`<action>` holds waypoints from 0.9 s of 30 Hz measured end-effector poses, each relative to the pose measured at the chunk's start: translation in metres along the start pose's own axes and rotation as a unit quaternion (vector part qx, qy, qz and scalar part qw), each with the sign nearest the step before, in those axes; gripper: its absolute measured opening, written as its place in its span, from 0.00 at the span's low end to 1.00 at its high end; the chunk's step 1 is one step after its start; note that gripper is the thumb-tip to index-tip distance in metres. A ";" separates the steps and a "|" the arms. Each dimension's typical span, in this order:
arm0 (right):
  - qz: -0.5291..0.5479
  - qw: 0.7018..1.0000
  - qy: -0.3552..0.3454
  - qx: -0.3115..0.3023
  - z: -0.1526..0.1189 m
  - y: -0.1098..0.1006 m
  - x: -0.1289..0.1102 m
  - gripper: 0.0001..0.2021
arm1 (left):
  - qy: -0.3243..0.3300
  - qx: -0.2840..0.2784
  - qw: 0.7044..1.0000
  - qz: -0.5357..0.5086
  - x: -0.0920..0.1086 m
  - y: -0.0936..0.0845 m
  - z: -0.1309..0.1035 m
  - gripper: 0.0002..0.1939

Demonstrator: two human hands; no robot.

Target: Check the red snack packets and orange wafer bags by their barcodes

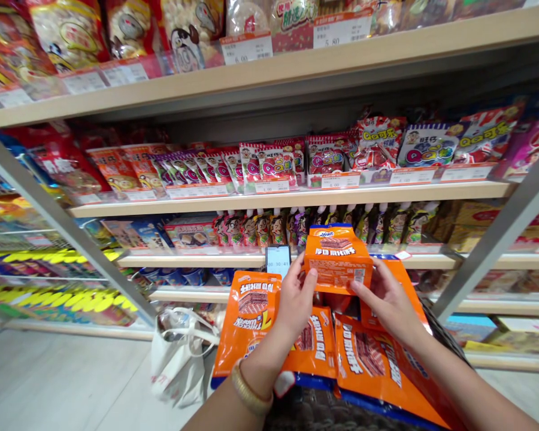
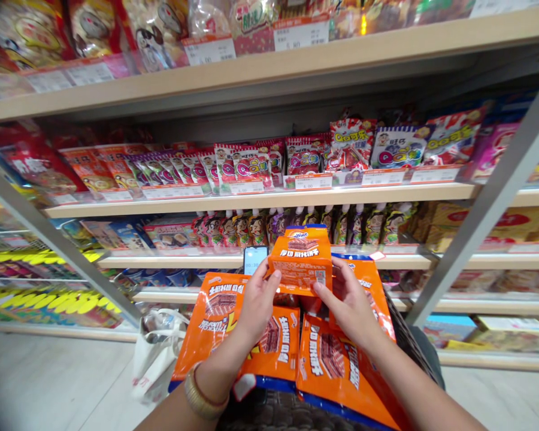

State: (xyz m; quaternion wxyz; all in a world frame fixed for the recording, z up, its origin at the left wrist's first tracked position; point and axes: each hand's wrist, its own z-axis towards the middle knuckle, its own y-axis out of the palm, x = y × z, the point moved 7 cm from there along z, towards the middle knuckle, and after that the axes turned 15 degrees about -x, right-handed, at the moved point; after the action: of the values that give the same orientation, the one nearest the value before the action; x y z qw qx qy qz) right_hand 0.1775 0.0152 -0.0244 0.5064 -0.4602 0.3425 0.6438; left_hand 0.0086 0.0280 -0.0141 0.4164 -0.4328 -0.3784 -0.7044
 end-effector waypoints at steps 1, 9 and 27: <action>-0.001 1.000 0.000 0.000 0.000 0.000 0.000 0.23 | -0.001 0.001 1.000 0.001 0.000 0.000 0.000 0.24; -0.019 1.000 -0.007 0.005 -0.001 -0.002 0.003 0.23 | -0.002 -0.002 1.000 -0.020 0.000 0.002 0.001 0.22; -0.278 0.930 -0.239 0.026 -0.025 0.010 -0.039 0.32 | -0.111 -0.020 0.968 -0.225 -0.013 0.010 -0.009 0.29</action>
State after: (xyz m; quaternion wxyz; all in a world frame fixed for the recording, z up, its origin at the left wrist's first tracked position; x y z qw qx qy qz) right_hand 0.1764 -0.0235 0.0034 0.7437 -0.3567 0.0862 0.5588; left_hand 0.0184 0.0197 -0.0274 0.1937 -0.4201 -0.4957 -0.7350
